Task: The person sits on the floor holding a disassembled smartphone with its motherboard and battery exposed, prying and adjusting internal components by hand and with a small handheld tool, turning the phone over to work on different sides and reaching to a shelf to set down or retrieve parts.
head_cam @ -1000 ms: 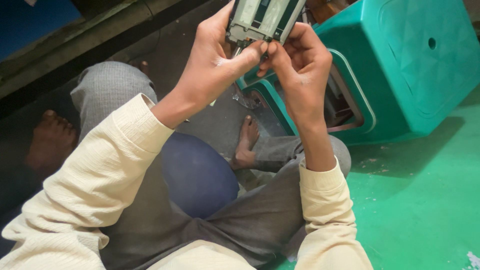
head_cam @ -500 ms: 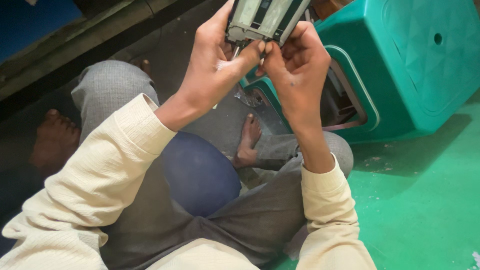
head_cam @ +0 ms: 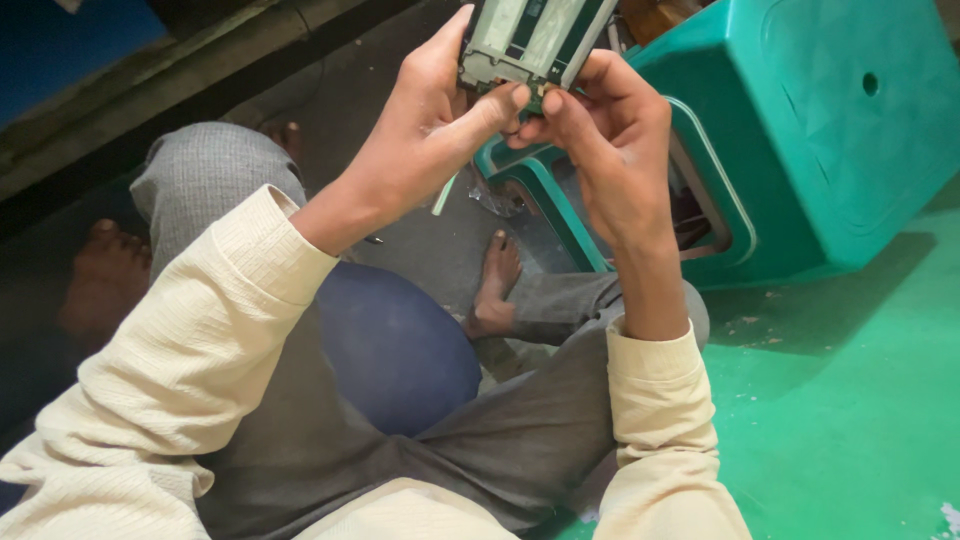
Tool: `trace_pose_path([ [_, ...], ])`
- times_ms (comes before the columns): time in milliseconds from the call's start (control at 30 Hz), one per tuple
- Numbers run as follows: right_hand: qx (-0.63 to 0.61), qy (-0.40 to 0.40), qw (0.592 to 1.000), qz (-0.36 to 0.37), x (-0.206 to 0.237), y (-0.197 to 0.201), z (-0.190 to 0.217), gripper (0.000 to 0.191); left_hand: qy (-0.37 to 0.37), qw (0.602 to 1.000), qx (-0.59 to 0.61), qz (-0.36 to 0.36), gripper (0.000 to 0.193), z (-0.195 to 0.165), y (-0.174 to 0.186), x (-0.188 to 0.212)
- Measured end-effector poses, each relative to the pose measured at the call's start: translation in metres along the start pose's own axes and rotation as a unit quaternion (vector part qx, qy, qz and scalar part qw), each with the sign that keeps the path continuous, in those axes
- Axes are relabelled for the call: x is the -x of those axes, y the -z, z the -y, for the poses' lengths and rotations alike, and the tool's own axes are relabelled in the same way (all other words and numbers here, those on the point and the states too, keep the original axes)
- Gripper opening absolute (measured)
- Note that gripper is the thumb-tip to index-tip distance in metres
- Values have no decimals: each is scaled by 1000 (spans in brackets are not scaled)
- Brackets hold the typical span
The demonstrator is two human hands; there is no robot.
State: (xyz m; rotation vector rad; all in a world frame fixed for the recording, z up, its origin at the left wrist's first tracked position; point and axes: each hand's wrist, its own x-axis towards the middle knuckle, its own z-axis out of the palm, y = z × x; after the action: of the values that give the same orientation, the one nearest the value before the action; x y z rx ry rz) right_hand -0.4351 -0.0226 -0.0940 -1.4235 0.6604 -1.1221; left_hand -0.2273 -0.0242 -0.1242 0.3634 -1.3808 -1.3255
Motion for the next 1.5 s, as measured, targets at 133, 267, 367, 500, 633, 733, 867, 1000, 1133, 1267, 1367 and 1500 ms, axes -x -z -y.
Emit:
trace_pose_path([
  [133,-30,-21,999,-8,-2,1,1,22,1,1000,-10,-2,27,0,0,1],
  [267,-20,-21,999,-15,-2,0,0,20,-18,997,-71,-2,22,-3,-3,2],
  [367,16,-4,1000,-18,-3,-2,-3,20,-13,996,-88,-7,23,-5,-6,2],
  [500,31,10,999,-23,-4,-3,-4,19,-17,992,-126,-18,23,-7,-9,1],
  [633,37,14,999,-18,-5,-2,-4,21,-17,993,-112,-16,23,-9,-10,0],
  [733,34,4,999,-24,-5,-2,-4,21,-25,993,-112,-15,24,-10,-9,0],
  [867,22,-4,1000,-20,-5,-2,-4,22,-17,995,-95,-12,25,-10,-8,0],
  [1000,4,-18,1000,-14,-5,-1,-4,24,-23,996,-88,-6,23,-10,-7,0],
  [1133,-21,-36,999,-17,-6,-1,-6,25,-9,995,-98,-12,20,-11,-6,0],
  [1267,-29,-41,999,-16,-7,0,-8,23,-2,995,-93,-18,21,-10,-7,0],
  [1367,-32,-37,999,-16,-7,-1,-10,23,2,996,-85,-26,23,-10,-8,0],
  [1500,-27,-23,999,-20,-7,-4,-13,26,-1,995,-94,-25,22,-10,-7,-1],
])
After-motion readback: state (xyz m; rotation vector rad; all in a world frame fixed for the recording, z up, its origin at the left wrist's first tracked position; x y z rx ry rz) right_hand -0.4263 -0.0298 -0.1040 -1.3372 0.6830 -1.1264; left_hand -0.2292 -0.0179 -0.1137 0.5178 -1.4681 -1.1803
